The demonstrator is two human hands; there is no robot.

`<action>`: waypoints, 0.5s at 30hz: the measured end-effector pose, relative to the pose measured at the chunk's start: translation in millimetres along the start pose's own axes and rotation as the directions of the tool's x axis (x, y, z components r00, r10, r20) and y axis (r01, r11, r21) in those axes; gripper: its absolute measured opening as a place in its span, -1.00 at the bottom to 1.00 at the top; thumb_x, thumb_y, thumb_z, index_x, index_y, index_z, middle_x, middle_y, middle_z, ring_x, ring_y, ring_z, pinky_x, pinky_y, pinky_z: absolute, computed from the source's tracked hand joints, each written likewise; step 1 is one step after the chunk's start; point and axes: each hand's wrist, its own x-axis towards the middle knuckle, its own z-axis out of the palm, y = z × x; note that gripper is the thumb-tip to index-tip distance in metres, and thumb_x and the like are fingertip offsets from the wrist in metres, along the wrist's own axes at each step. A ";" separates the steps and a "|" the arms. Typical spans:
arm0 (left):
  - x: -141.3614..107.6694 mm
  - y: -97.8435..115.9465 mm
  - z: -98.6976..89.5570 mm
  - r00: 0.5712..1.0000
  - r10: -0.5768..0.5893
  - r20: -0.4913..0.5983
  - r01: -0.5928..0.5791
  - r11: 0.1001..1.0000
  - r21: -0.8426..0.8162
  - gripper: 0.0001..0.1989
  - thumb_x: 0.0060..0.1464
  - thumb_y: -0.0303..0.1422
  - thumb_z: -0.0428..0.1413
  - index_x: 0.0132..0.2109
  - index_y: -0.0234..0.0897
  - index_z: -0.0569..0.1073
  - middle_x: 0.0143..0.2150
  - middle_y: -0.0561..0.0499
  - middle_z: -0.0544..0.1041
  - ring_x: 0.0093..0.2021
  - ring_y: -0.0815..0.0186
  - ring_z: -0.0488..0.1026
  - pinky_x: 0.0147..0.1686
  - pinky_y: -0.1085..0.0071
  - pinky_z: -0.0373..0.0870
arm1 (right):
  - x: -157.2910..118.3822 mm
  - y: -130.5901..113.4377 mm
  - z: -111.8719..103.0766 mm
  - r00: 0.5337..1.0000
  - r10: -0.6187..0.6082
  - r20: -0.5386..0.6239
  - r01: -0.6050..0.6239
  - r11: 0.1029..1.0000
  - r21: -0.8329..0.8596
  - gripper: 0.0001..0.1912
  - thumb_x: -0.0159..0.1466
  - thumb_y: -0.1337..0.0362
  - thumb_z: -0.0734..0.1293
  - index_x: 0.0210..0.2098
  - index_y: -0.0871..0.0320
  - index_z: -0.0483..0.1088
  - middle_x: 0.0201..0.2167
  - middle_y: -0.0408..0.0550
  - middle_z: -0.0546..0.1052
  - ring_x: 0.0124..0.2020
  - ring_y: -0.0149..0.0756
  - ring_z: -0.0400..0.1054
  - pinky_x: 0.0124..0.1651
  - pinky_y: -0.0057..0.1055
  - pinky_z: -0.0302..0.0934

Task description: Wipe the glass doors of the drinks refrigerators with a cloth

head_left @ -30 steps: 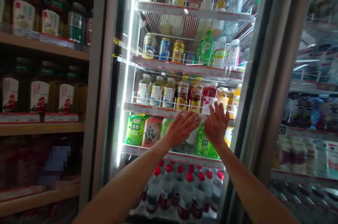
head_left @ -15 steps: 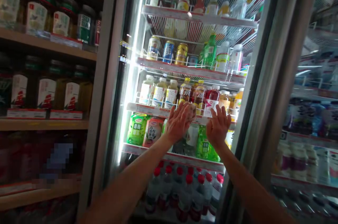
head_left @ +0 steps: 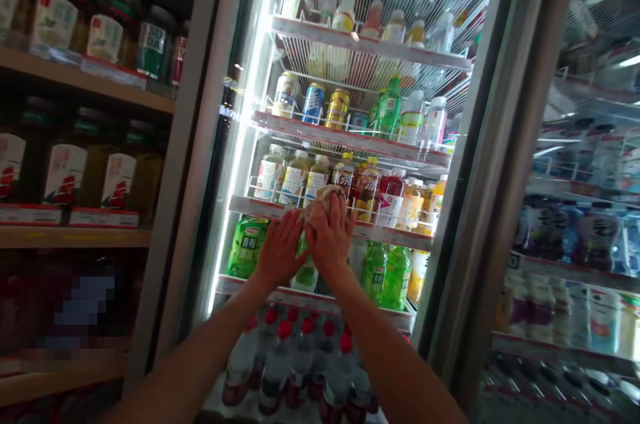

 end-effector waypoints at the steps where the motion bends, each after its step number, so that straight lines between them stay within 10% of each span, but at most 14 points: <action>1: -3.0 -1.5 1.0 1.000 0.013 -0.014 -0.013 0.999 0.030 -0.33 0.16 -0.20 -0.05 0.30 -0.41 -0.04 0.26 -0.28 0.19 0.35 0.17 -0.13 0.28 0.14 -0.18 | -1.4 5.9 -1.6 1.000 -0.023 0.001 0.023 1.000 -0.014 -0.59 0.24 0.20 0.18 0.07 0.07 0.30 0.24 0.11 0.20 0.30 -0.05 -0.05 0.26 0.09 -0.21; 4: -5.5 0.4 4.8 1.000 0.002 -0.022 0.000 0.997 0.080 -0.40 0.18 -0.22 -0.06 0.28 -0.40 0.04 0.25 -0.27 0.21 0.35 0.19 -0.13 0.29 0.16 -0.20 | -19.3 55.4 -23.2 0.998 -0.053 -0.027 0.051 0.997 -0.065 -0.62 0.24 0.28 0.17 0.04 0.04 0.32 0.24 0.04 0.20 0.28 -0.11 0.01 0.28 0.06 -0.25; 9: -4.2 5.6 7.6 0.999 -0.031 0.024 0.029 0.994 0.102 -0.43 0.19 -0.19 -0.10 0.26 -0.39 0.08 0.27 -0.24 0.17 0.34 0.17 -0.12 0.29 0.14 -0.23 | -52.1 152.8 -67.3 0.929 0.212 -0.304 -0.267 0.952 -0.152 -0.52 0.21 0.23 0.20 0.13 0.10 0.25 0.26 0.20 0.13 0.23 0.10 0.09 0.15 0.22 -0.08; 15: -3.9 5.0 5.2 1.000 -0.007 -0.009 0.008 0.994 0.112 -0.42 0.20 -0.19 -0.12 0.26 -0.45 0.07 0.25 -0.27 0.20 0.35 0.19 -0.19 0.29 0.15 -0.23 | -59.2 74.1 -28.2 0.987 0.021 -0.158 -0.038 0.993 -0.108 -0.52 0.24 0.28 0.17 0.16 0.09 0.23 0.29 0.14 0.08 0.30 0.00 -0.04 0.20 0.08 -0.06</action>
